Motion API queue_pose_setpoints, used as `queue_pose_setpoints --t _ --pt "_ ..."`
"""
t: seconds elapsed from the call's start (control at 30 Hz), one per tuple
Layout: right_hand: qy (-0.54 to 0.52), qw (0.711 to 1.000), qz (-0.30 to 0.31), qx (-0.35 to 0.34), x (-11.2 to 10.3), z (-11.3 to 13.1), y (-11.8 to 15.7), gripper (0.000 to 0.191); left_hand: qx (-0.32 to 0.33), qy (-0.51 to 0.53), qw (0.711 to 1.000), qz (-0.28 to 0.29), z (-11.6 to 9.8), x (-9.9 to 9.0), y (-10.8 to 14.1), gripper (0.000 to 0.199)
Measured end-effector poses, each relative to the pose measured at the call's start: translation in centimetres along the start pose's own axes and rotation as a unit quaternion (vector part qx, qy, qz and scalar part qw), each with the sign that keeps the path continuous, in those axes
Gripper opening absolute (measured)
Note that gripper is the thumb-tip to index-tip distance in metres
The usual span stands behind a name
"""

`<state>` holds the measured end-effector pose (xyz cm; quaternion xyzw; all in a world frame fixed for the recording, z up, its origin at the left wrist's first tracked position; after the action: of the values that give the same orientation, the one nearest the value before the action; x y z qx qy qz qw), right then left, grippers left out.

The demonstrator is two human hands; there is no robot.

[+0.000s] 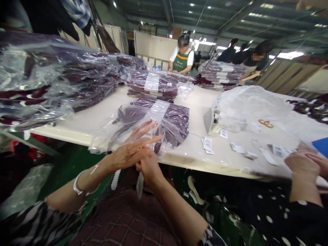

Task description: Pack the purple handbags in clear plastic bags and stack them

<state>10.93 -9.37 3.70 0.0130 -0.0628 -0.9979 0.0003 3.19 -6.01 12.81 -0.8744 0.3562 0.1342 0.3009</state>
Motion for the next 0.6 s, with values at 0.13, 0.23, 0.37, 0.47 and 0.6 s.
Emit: queue_pose_setpoints --t 0.13,0.23,0.37,0.47,0.6 --pt "-0.082 0.986 -0.145 -0.012 -7.6 1.8 -1.3 0.035 -0.063 0.011 0.995 -0.074 3.4 -1.4 -2.1 0.027" --pt "-0.085 0.972 -0.216 -0.023 -12.2 2.3 -1.1 0.037 -0.118 0.011 0.991 -0.064 7.0 -1.4 -3.2 0.019" --pt "-0.019 0.973 -0.229 -0.02 -13.7 2.0 -1.5 0.032 -0.169 -0.014 0.985 -0.017 11.1 0.2 -4.7 0.013" --pt "0.088 0.975 -0.202 0.006 -13.3 2.0 -2.8 0.023 -0.158 -0.034 0.987 0.003 12.0 1.9 -5.9 0.011" --pt "0.145 0.976 -0.164 0.012 -12.9 3.0 -4.8 0.025 -0.119 -0.115 0.986 0.029 11.8 4.3 -7.3 0.028"
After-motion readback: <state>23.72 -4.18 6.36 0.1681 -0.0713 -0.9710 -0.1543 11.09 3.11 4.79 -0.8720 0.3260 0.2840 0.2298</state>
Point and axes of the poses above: each hand's wrist, its own y-axis away from the middle knuckle, its own x-axis out of the palm, z = x × y, the point moved 5 cm from there along -y, towards the middle knuckle, and after that the axes turned 12 degrees about y, right-handed, at the moved point
